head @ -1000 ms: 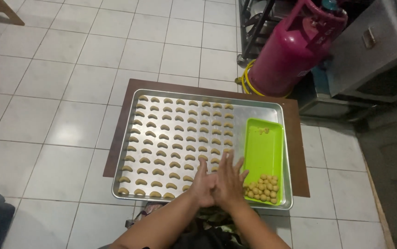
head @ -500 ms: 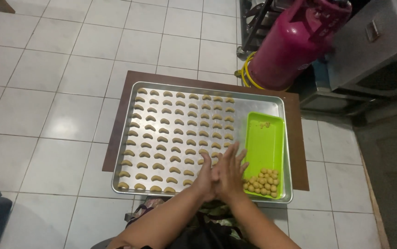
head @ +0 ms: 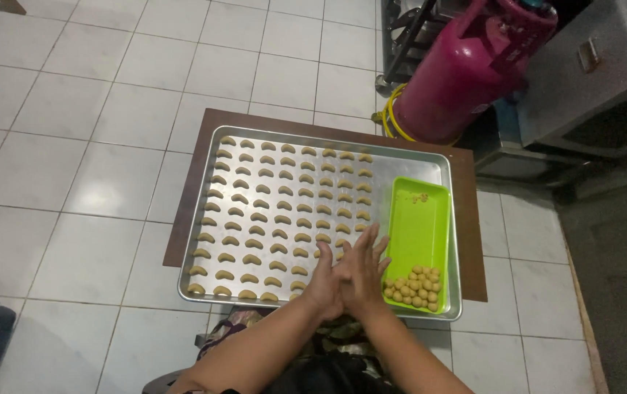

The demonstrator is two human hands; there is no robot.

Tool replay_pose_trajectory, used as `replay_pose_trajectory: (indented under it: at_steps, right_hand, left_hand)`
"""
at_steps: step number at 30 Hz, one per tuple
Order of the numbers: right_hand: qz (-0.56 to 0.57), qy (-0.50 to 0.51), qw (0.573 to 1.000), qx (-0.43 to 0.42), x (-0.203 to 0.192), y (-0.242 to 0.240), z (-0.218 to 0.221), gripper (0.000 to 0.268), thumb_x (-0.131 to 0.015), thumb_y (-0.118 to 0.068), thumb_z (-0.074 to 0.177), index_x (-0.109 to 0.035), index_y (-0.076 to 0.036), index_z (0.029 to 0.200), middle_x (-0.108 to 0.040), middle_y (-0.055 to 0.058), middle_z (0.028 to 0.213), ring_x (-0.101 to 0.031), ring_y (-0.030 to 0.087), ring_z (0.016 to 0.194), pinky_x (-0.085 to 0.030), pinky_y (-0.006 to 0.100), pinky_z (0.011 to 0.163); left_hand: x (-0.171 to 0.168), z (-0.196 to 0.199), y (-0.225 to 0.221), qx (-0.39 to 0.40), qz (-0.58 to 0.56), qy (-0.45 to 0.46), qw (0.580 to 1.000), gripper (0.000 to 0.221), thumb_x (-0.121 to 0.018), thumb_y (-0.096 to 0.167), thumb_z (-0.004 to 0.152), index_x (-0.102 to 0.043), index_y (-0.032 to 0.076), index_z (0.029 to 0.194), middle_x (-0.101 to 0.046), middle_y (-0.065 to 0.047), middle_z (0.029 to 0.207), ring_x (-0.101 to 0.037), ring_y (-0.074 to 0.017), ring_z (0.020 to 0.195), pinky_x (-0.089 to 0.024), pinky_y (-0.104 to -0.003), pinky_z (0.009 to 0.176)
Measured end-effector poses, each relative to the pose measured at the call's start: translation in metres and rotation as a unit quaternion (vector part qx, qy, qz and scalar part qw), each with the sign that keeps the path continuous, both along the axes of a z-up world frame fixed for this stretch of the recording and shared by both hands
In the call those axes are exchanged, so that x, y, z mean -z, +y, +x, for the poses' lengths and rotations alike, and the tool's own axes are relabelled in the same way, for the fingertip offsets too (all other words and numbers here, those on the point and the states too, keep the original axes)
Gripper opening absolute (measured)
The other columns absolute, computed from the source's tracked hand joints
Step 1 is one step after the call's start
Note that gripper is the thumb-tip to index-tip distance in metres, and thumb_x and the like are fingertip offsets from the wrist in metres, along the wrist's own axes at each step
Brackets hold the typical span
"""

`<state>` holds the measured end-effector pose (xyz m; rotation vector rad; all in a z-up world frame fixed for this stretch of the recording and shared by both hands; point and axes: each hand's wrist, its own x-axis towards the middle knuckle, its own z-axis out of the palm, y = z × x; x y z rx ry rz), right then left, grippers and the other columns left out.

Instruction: Shaping small dough balls into crescent-shaped pastries and arranging them in rows on a baking sheet.

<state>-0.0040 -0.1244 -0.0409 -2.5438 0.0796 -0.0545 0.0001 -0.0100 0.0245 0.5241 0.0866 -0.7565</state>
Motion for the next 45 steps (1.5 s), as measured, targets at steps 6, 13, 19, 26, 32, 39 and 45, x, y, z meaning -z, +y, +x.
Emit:
replay_pose_trajectory:
  at_steps: [6,13,19,26,32,39,45]
  right_hand:
    - [-0.002,0.011,1.000,-0.013,0.005,0.000,-0.001,0.103,-0.027,-0.067,0.093,0.020,-0.006,0.162,0.018,0.028,0.168,0.019,0.064,0.145,0.001,0.088,0.103]
    - [0.075,0.043,0.996,-0.037,-0.018,-0.003,-0.006,0.100,-0.032,-0.054,0.089,0.019,-0.011,0.163,0.018,0.021,0.171,0.021,0.056,0.149,0.006,0.086,0.105]
    - [0.181,-0.140,0.971,-0.073,-0.035,-0.011,-0.028,0.063,-0.070,-0.028,0.083,-0.054,-0.009,0.142,-0.074,0.015,0.112,-0.074,0.024,0.092,-0.065,0.040,0.076]
    - [0.177,-0.179,0.964,-0.090,-0.022,-0.001,-0.037,0.028,-0.082,-0.013,0.085,-0.079,-0.012,0.113,-0.073,0.007,0.104,-0.072,0.019,0.094,-0.059,0.031,0.080]
    - [0.159,-0.121,0.973,-0.117,-0.063,0.002,-0.020,0.021,-0.086,-0.015,0.080,-0.082,-0.009,0.100,-0.079,0.014,0.077,-0.077,0.030,0.069,-0.059,0.039,0.056]
    - [0.134,-0.128,0.981,-0.054,-0.033,0.003,-0.007,0.011,-0.083,-0.013,0.083,-0.085,-0.011,0.094,-0.079,0.007,0.074,-0.077,0.024,0.068,-0.060,0.031,0.057]
    - [0.196,-0.118,0.974,0.000,-0.016,0.008,-0.010,0.015,-0.084,-0.010,0.082,-0.084,-0.007,0.097,-0.079,0.015,0.081,-0.078,0.029,0.077,-0.061,0.036,0.065]
  left_hand:
    - [0.026,0.005,-0.008,-0.039,-0.066,0.046,0.996,0.099,-0.014,0.087,0.088,-0.044,0.020,0.155,-0.038,-0.010,0.164,-0.031,-0.0332,0.155,-0.021,-0.051,0.129]
    - [-0.006,0.006,0.015,0.024,-0.159,0.112,0.981,0.120,-0.024,0.099,0.075,-0.045,0.013,0.157,-0.066,-0.019,0.136,-0.070,-0.0197,0.088,-0.058,-0.027,0.083]
    - [0.081,0.019,0.015,0.016,-0.155,0.203,0.967,0.114,-0.031,0.101,0.070,-0.037,0.018,0.148,-0.047,-0.016,0.158,-0.061,-0.0344,0.124,-0.053,-0.045,0.091]
    - [0.050,0.015,0.020,0.029,-0.026,0.188,0.981,0.118,-0.032,0.097,0.066,-0.022,0.031,0.164,-0.020,-0.006,0.173,-0.022,-0.0307,0.158,-0.021,-0.056,0.124]
    - [0.025,0.025,0.025,0.025,0.185,-0.146,0.972,0.092,-0.006,0.077,0.098,0.004,0.017,0.167,-0.003,-0.016,0.174,-0.002,-0.0358,0.159,-0.007,-0.054,0.128]
    - [0.024,0.024,0.023,0.033,0.319,-0.287,0.903,0.087,-0.007,0.069,0.101,-0.007,0.012,0.166,-0.015,-0.013,0.172,-0.019,-0.0298,0.158,-0.016,-0.049,0.128]
    - [0.036,0.020,0.017,-0.075,0.226,-0.213,0.948,0.084,-0.009,0.062,0.107,0.004,0.002,0.164,-0.004,-0.030,0.169,-0.010,-0.0493,0.154,-0.008,-0.062,0.126]
